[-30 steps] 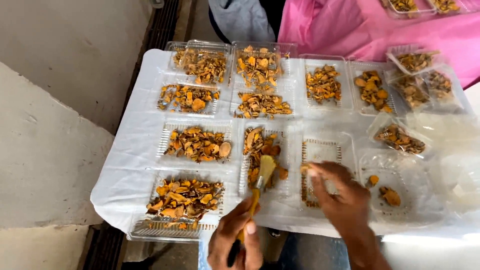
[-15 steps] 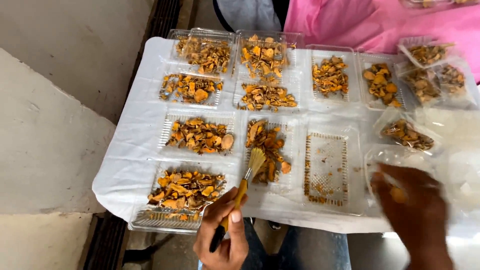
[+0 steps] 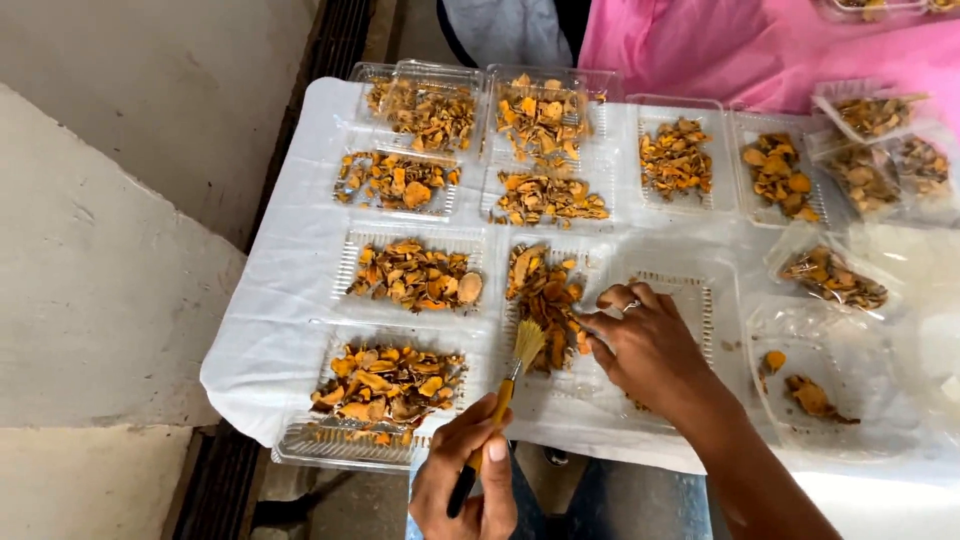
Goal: Sorting, cleaning with a brush, and bagging dried turmeric pieces in plastic containers.
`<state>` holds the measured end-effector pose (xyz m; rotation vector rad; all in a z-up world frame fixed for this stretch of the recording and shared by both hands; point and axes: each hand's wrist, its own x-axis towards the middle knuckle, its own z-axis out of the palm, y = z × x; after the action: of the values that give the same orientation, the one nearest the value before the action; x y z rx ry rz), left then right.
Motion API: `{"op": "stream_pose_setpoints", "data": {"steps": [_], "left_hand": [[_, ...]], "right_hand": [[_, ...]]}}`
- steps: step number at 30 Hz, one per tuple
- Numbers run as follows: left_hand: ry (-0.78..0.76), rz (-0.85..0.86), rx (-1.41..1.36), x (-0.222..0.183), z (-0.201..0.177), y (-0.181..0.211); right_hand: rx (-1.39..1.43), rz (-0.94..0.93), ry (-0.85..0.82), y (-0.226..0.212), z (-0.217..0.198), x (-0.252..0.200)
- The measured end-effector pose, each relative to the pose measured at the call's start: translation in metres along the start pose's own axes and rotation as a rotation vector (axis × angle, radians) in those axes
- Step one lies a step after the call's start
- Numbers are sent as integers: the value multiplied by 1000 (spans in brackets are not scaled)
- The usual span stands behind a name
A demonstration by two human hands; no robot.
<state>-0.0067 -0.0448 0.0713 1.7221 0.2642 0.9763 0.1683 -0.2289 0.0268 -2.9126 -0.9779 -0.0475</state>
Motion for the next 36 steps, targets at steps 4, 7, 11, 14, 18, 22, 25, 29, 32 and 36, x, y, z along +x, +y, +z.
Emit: {"op": "stream_pose_setpoints", "data": {"steps": [4, 7, 11, 14, 18, 22, 25, 29, 32, 36], "left_hand": [[-2, -4, 42, 0, 0, 3], [-14, -35, 7, -2, 1, 2], [-43, -24, -74, -3, 10, 6], [-9, -8, -413, -10, 24, -1], [-117, 235, -289, -9, 27, -13], [-597, 311, -574, -42, 9, -74], [-285, 345, -117, -8, 30, -23], [-234, 226, -335, -8, 25, -40], [-179, 175, -326, -5, 19, -38], [-176, 86, -277, -3, 18, -34]], "right_hand": [[62, -4, -83, -6, -8, 3], [151, -49, 87, -5, -25, -6], [484, 337, 112, -18, -62, -25], [685, 428, 251, -29, -74, -34], [995, 590, 312, -30, -68, -46], [1008, 606, 366, -33, -64, -49], [1129, 648, 460, -42, -75, -56], [712, 540, 586, -8, -83, -90], [863, 823, 590, 10, -95, -107], [988, 829, 798, 63, -81, -147]]}}
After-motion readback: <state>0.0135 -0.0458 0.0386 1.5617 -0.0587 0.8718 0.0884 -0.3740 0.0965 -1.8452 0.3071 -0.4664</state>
